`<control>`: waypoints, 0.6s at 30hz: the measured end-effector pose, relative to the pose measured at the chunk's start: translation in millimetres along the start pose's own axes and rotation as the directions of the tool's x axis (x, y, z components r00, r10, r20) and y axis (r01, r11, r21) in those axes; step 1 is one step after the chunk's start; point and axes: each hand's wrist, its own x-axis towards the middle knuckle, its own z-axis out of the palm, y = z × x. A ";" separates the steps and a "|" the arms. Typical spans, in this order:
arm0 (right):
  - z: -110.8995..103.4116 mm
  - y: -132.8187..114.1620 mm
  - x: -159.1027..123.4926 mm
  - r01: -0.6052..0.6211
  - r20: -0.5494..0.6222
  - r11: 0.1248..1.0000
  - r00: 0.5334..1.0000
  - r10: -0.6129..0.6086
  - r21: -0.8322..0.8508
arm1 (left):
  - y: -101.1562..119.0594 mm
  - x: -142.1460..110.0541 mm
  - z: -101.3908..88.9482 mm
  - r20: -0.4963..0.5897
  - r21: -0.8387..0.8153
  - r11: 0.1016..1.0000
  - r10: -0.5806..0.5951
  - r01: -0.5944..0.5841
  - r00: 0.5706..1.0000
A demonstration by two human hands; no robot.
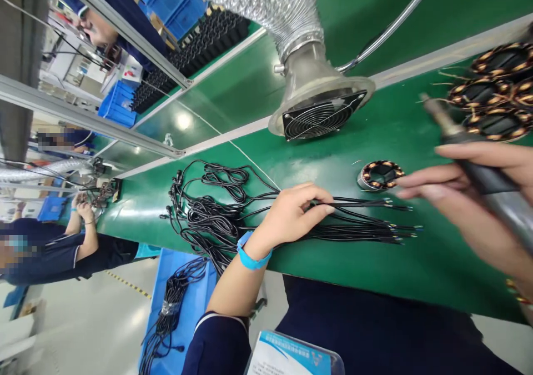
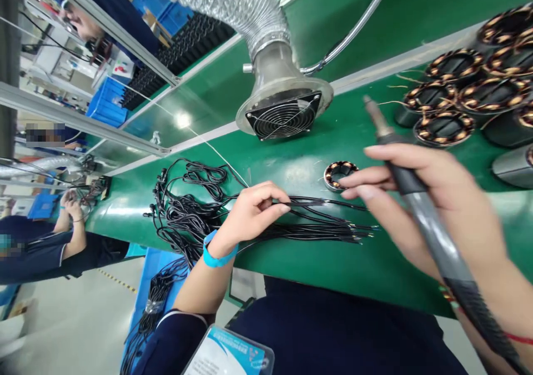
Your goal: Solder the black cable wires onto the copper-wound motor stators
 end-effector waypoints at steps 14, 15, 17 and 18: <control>37.4 -24.1 3.9 0.031 0.048 0.975 0.998 -0.043 0.221 | -4.3 -3.1 -5.9 -0.034 -0.125 0.992 -0.003 -0.001 0.999; 37.7 -23.7 4.4 0.024 0.060 0.972 0.997 -0.039 0.233 | -4.8 -3.2 -7.7 -0.012 -0.106 0.994 0.001 -0.002 1.000; 38.5 -23.4 5.3 0.004 0.094 0.964 0.995 -0.030 0.266 | -6.3 -3.3 -10.3 0.033 -0.085 0.996 -0.009 0.011 0.999; 39.1 -23.3 5.7 -0.003 0.107 0.959 0.994 -0.029 0.284 | -7.2 -3.4 -10.9 0.054 -0.085 0.996 -0.016 0.021 0.998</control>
